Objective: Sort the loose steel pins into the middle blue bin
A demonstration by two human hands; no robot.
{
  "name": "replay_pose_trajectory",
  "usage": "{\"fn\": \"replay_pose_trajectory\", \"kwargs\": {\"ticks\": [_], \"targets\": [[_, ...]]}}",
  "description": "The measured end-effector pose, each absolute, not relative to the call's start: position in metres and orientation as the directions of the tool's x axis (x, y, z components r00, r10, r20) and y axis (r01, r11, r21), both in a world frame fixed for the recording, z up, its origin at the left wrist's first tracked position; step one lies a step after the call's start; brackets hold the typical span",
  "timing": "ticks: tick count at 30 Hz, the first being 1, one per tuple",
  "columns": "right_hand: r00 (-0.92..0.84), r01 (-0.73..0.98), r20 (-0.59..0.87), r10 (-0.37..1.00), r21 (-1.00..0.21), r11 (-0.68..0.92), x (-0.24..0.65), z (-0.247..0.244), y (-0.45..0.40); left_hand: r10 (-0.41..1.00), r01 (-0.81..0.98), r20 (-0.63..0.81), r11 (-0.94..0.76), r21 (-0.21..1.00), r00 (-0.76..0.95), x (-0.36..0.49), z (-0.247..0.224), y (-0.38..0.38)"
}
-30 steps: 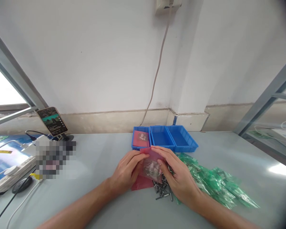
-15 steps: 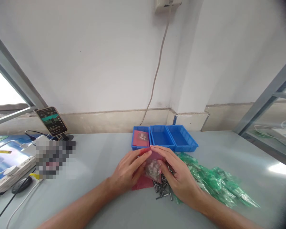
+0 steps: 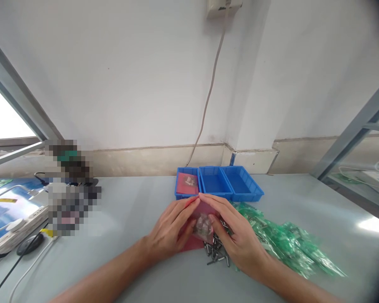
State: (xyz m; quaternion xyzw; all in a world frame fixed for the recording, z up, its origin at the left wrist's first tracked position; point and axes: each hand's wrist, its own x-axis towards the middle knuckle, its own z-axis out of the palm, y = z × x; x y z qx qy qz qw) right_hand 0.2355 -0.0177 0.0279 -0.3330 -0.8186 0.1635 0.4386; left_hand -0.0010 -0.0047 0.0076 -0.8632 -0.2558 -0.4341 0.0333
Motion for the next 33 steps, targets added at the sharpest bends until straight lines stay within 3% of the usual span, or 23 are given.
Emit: {"fn": "replay_pose_trajectory", "kwargs": {"ticks": [20, 27, 33], "targets": [[-0.33, 0.438, 0.596, 0.731, -0.59, 0.679, 0.2353, 0.0297, -0.0172, 0.462, 0.515, 0.742, -0.837, 0.185, 0.485, -0.0017, 0.0036, -0.0023], [-0.224, 0.394, 0.549, 0.805, -0.705, 0.59, 0.2359, 0.0225, -0.0169, 0.481, 0.528, 0.722, -0.828, 0.187, 0.498, -0.0008, 0.0026, -0.002], [-0.314, 0.398, 0.552, 0.772, -0.662, 0.635, 0.2363, 0.0252, -0.0138, 0.475, 0.535, 0.732, -0.826, 0.179, 0.488, -0.0009, 0.0021, -0.0016]]}}
